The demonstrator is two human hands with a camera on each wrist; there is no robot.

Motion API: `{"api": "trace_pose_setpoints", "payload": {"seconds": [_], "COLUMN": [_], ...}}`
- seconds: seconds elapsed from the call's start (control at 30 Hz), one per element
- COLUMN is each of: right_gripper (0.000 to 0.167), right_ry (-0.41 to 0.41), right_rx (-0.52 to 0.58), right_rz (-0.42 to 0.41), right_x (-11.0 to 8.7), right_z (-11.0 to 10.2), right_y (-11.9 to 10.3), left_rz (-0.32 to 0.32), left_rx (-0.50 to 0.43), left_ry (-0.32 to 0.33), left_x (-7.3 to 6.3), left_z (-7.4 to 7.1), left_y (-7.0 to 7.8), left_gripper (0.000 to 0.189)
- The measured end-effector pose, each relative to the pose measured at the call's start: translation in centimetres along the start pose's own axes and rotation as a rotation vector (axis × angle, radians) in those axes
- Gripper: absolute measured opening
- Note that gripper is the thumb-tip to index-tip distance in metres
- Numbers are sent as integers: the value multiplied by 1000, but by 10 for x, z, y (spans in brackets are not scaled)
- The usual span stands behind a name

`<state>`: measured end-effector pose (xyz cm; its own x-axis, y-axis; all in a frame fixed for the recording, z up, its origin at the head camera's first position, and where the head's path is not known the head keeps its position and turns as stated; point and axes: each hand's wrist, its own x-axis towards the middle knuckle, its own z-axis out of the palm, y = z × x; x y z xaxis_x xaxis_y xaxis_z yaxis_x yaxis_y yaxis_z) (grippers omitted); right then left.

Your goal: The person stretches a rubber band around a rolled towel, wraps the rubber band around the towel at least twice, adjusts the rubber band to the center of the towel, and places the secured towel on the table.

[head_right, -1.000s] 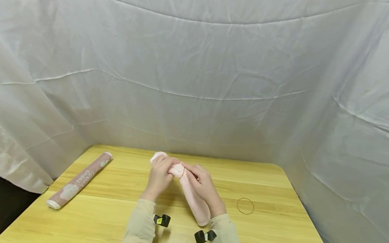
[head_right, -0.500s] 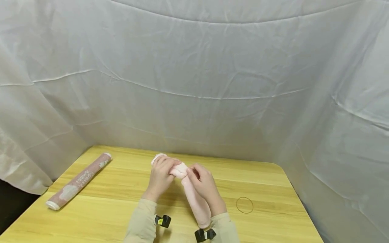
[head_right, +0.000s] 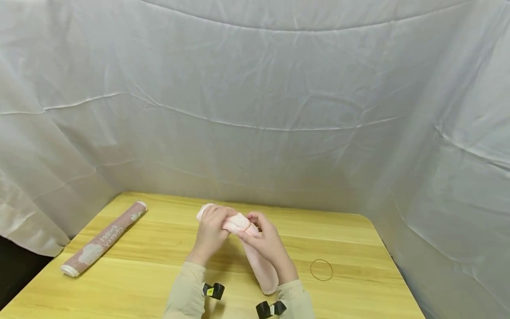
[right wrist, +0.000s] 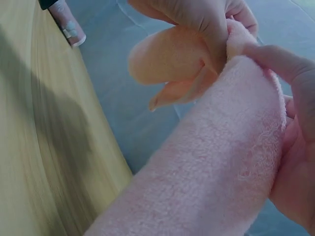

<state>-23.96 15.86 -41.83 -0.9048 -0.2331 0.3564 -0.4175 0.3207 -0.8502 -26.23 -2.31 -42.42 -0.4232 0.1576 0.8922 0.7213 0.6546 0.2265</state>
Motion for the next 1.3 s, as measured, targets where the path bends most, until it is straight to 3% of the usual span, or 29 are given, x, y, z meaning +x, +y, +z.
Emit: {"api": "trace_pose_setpoints", "payload": {"seconds": [0.2,0.33,0.5,0.63,0.73,0.87,1.07,1.3], "right_gripper": [39,38,41,46,50,54,35,27], "right_ry": [66,100,141,152,134,123,132,166], "right_rx": [-118,-254,-470,-549,-541,-531,-543,-556], "right_rz": [-16,-112,-275,-339,-301,-258,-272,-202], "right_x": [0,-1,0,0,-1,-1,0,0], "right_z": [0,0,-2,-2,-1,-1,-1,0], "right_y": [-2,-4,-1,0,0,0,2,2], "left_rz": [-53,-76,-124,-175,-196,-191,-145,-103], "left_rx": [22,29,1,-24,-16,1,36,74], "left_ry": [-113,-206,-381,-477,-480,-427,-356,-292], "left_x": [0,-1,-1,-2,-2,-2,-2,-5], "left_z": [-1,-2,-6,-9,-8,-7,-5,1], "left_y": [1,2,2,1,1,1,2,2], "left_gripper": [39,40,57,63,52,38,29,31]}}
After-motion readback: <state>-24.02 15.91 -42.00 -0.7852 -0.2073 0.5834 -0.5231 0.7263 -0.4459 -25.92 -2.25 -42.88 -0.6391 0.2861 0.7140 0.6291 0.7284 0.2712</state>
